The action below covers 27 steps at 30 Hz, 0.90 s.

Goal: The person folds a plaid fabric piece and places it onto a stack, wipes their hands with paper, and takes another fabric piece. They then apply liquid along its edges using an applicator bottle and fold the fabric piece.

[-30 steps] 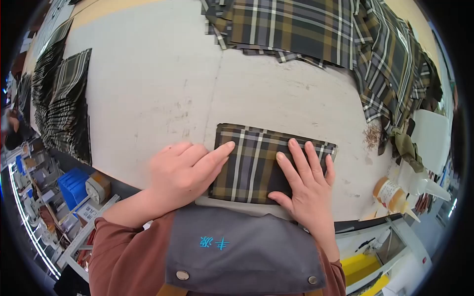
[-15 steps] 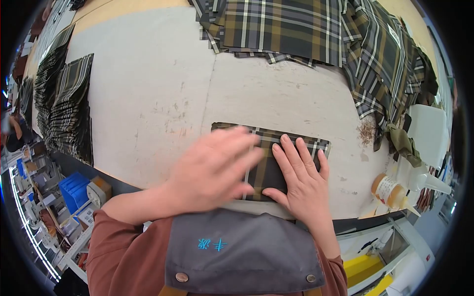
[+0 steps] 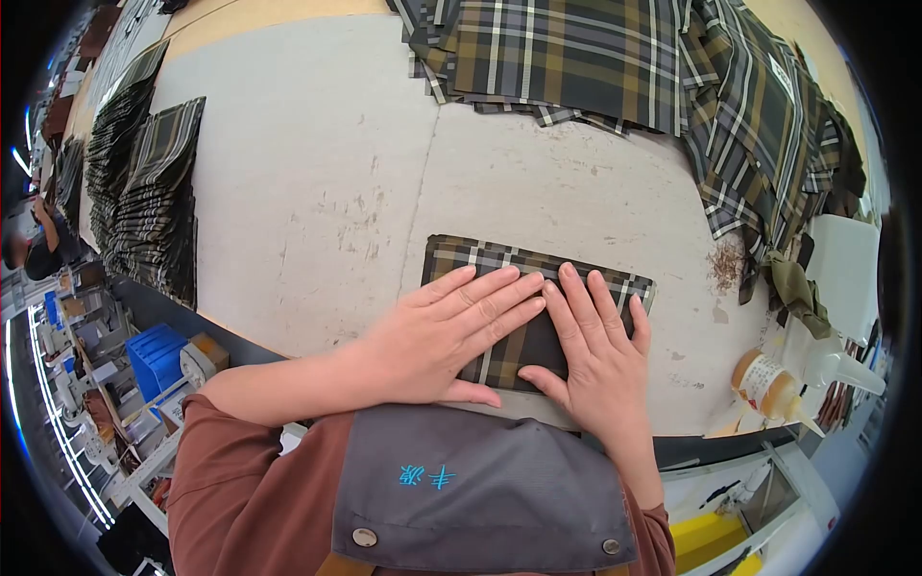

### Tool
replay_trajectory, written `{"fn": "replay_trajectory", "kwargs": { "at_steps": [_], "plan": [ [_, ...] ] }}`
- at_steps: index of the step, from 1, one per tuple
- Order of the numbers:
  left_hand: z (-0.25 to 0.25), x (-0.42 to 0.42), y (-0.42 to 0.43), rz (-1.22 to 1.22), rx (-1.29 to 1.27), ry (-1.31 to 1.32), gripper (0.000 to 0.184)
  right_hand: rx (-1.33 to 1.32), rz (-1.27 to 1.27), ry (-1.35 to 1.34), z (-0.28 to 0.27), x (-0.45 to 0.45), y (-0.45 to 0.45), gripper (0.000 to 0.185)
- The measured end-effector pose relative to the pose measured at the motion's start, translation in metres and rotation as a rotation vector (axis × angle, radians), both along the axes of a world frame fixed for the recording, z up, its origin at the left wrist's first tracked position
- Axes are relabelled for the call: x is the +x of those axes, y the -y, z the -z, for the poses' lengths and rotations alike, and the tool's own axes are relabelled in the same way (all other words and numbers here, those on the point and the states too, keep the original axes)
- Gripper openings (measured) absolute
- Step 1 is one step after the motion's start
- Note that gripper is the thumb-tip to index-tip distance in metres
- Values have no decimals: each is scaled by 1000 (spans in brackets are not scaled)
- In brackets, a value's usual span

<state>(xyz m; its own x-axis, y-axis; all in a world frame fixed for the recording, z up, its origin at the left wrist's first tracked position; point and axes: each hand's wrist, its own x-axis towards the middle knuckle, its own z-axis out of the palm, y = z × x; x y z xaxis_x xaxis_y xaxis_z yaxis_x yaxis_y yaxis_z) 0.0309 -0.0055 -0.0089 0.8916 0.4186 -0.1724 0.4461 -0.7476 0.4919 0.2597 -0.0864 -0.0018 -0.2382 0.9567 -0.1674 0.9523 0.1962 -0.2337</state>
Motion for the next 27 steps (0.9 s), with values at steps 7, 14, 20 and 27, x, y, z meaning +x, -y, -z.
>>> {"fn": "replay_trajectory", "kwargs": {
  "at_steps": [7,14,20,27],
  "plan": [
    [1,-16,-25,175,26,-19,97,-35,6,3,-2,-1,-1,85],
    [1,-24,-43,283,69,-23,93,-36,4,-8,-2,0,-1,84],
    [-1,-43,-49,210,138,4,83,-42,4,-15,-3,0,-2,82],
    [-6,-45,-47,-346,179,245,56,-97,3,-65,-6,3,-2,83]
  ]
}}
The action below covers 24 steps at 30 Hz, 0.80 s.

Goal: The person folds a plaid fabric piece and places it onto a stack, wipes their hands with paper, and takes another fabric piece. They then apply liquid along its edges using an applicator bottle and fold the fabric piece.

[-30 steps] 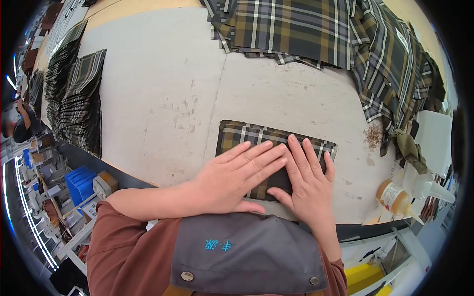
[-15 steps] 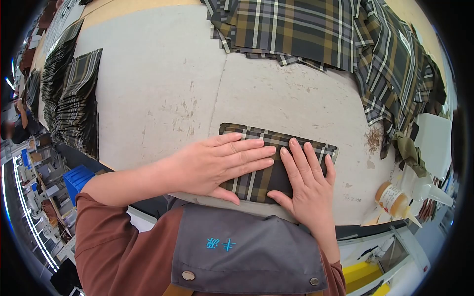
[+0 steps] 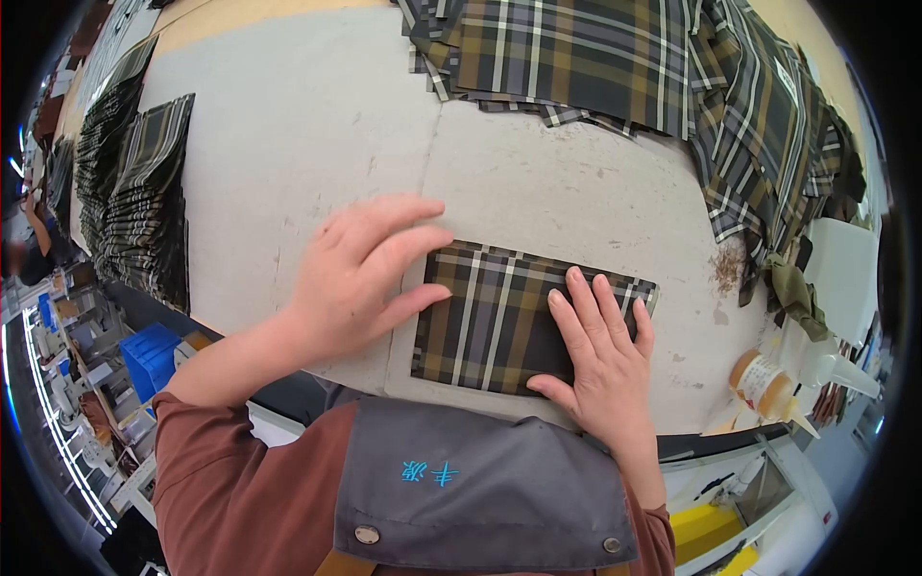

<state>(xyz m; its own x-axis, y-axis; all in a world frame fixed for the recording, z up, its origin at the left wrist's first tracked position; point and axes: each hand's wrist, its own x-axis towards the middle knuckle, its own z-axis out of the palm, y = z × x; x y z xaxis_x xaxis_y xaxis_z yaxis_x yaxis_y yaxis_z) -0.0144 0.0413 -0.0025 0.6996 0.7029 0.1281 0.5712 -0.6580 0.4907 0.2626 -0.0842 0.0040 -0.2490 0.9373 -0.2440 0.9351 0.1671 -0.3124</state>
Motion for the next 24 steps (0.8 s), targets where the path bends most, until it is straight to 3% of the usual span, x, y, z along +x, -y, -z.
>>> {"fn": "replay_trajectory", "kwargs": {
  "at_steps": [8,10,12,16,24],
  "plan": [
    [-3,4,-10,58,32,-11,51,-87,1,5,-8,-2,-7,82],
    [-2,12,-9,133,36,36,53,-122,44,72,-13,-1,-5,81],
    [-5,17,-1,448,108,-120,53,-66,-11,51,-9,-1,-5,81],
    [-4,27,9,577,-52,-191,56,-18,-6,27,-4,1,-1,78],
    [0,29,11,436,63,-139,44,50,4,-62,2,6,2,78]
  ]
}}
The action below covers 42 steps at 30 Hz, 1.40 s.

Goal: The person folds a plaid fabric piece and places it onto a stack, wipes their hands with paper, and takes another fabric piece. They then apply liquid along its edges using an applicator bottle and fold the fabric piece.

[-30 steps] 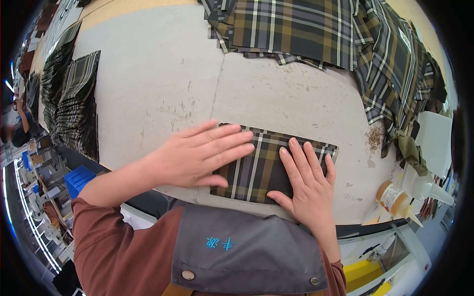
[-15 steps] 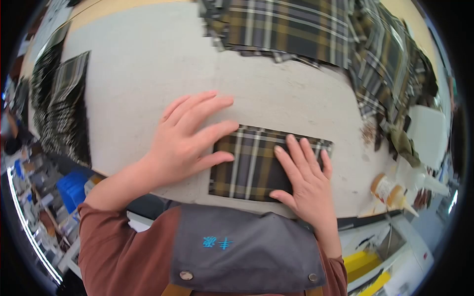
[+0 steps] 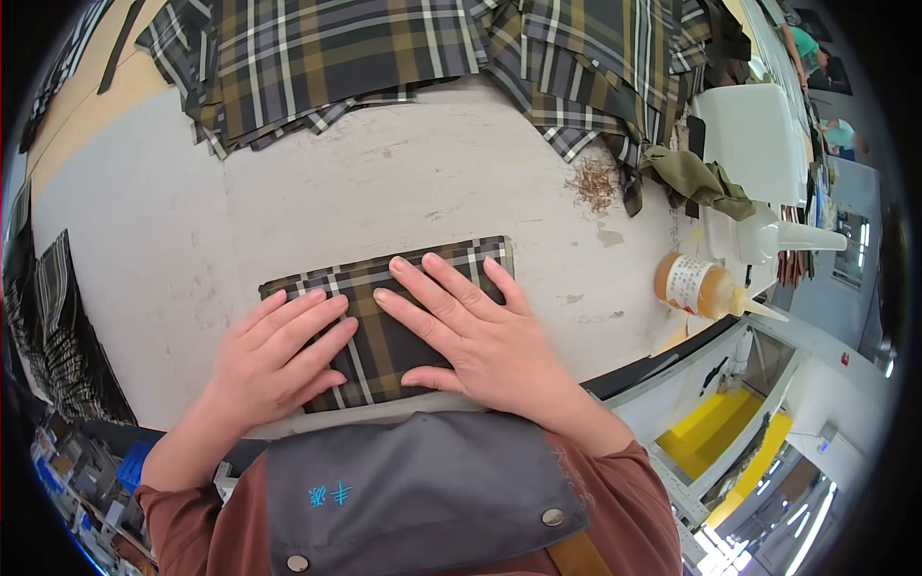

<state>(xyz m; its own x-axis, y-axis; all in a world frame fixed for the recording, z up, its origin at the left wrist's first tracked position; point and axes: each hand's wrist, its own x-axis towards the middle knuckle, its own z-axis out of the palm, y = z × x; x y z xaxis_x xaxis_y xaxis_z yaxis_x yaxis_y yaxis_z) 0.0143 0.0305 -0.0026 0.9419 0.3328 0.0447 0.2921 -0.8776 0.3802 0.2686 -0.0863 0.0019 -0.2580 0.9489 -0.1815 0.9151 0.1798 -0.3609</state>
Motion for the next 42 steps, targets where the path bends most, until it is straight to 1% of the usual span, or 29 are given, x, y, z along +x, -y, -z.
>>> {"fn": "replay_trajectory", "kwargs": {
  "at_steps": [2,8,11,12,13,15,16,18,19,20,22,23,24,26,28,29,30,31,32,33,34,35,36,38,42],
  "plan": [
    [0,1,0,-2,-5,4,43,6,14,-25,1,2,2,78],
    [-2,2,0,-23,-5,13,41,9,97,60,-2,7,11,81],
    [-2,1,0,-23,-14,6,41,-9,188,116,0,10,14,81],
    [-2,1,-1,-14,-27,1,41,-9,170,103,1,12,15,81],
    [-3,1,-1,-39,-26,-18,41,-14,219,140,1,14,16,82],
    [-3,0,-2,-13,-51,34,44,-53,279,188,1,16,16,81],
    [-3,-5,-4,-55,-43,2,44,-46,238,154,3,17,18,81],
    [3,-13,-7,-136,-26,153,49,140,324,168,7,20,23,75],
    [6,-16,-8,-262,8,189,55,145,299,146,7,19,21,75],
    [4,-18,-10,-281,15,178,55,170,287,124,4,17,19,72],
    [-3,-18,-16,-535,-36,150,56,196,268,109,-6,9,9,69],
    [-9,-19,-23,-469,-27,74,48,181,187,134,-14,0,-3,68],
    [-12,-18,-25,-476,-29,81,48,162,118,156,-18,-7,-12,66],
    [-14,-19,-27,-447,-128,15,39,193,72,153,-21,-15,-23,64],
    [-12,-18,-29,-440,-166,80,35,220,28,148,-22,-23,-34,62],
    [-10,-18,-29,-429,-201,137,32,237,24,105,-24,-27,-38,58],
    [-9,-18,-28,-431,-205,140,32,253,22,60,-25,-30,-43,55],
    [-7,-19,-27,-442,-346,170,32,249,20,63,-25,-33,-47,55],
    [-6,-19,-25,-451,-489,199,32,247,33,-29,-25,-35,-51,50],
    [-7,-19,-23,-452,-494,200,32,244,46,-122,-25,-37,-54,45],
    [-10,-18,-21,-485,-668,218,33,239,45,-120,-23,-38,-57,45],
    [-14,-17,-21,-515,-840,235,34,254,35,-192,-22,-40,-60,41],
    [-19,-16,-23,-516,-843,235,34,270,25,-265,-20,-41,-63,37],
    [-28,-15,-26,-735,-1257,252,41,277,18,-308,-17,-45,-69,34],
    [-17,-19,-30,-712,-1277,311,43,253,5,-403,-14,-55,-79,26]
  ]
}}
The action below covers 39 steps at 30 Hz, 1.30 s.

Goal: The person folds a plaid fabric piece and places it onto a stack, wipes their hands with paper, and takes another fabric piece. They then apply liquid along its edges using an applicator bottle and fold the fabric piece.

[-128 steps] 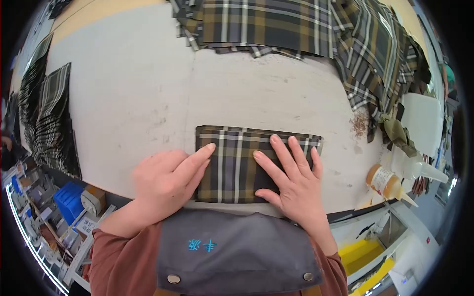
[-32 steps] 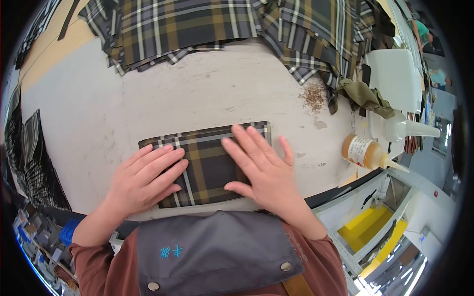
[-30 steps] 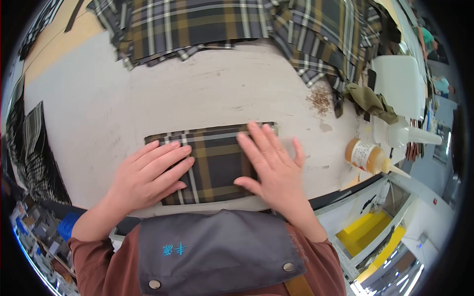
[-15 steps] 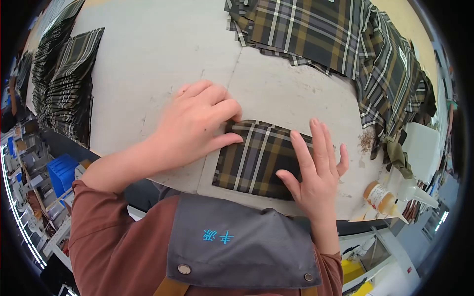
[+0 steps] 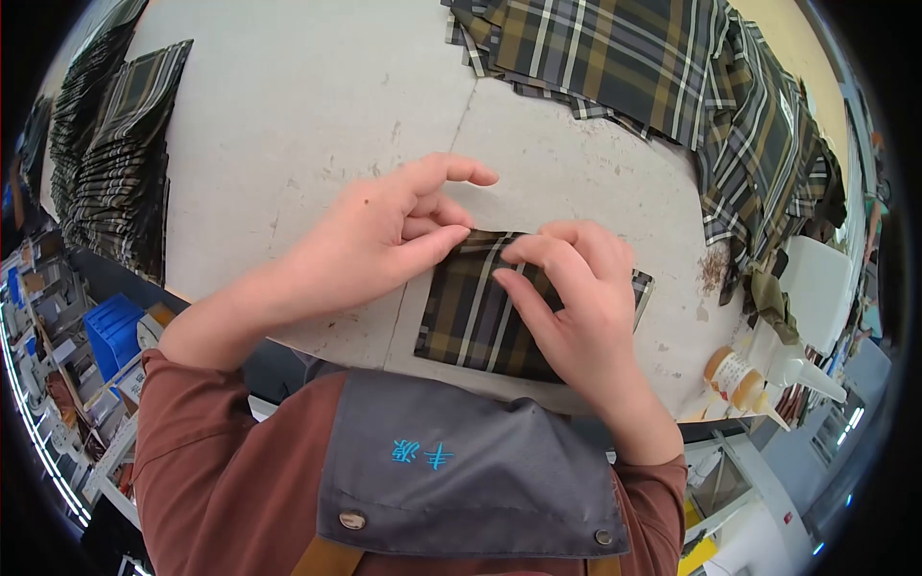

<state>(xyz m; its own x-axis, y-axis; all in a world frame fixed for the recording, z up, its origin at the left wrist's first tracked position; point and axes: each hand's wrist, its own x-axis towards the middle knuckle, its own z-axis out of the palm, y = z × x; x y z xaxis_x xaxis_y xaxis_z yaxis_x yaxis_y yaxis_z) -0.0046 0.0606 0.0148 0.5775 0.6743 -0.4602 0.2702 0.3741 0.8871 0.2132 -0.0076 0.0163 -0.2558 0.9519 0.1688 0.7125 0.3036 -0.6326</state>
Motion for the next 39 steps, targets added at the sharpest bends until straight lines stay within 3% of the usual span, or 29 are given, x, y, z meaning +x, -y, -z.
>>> {"fn": "replay_trajectory", "kwargs": {
  "at_steps": [9,20,27,30,37,39],
  "plan": [
    [2,0,-4,49,-144,25,45,-19,-30,15,7,-12,-11,22],
    [8,0,-1,63,-48,73,45,-37,-41,-18,10,-13,-10,19],
    [4,0,-1,3,-121,103,43,-19,-35,-49,13,-12,-10,20],
    [7,-2,-3,84,-48,77,40,-39,-43,-51,12,-12,-10,21],
    [12,-5,-9,70,-173,136,39,-125,16,-101,8,-15,-9,25],
    [11,-5,-11,77,-200,157,39,-21,-42,-77,10,-14,-9,24]
  ]
}}
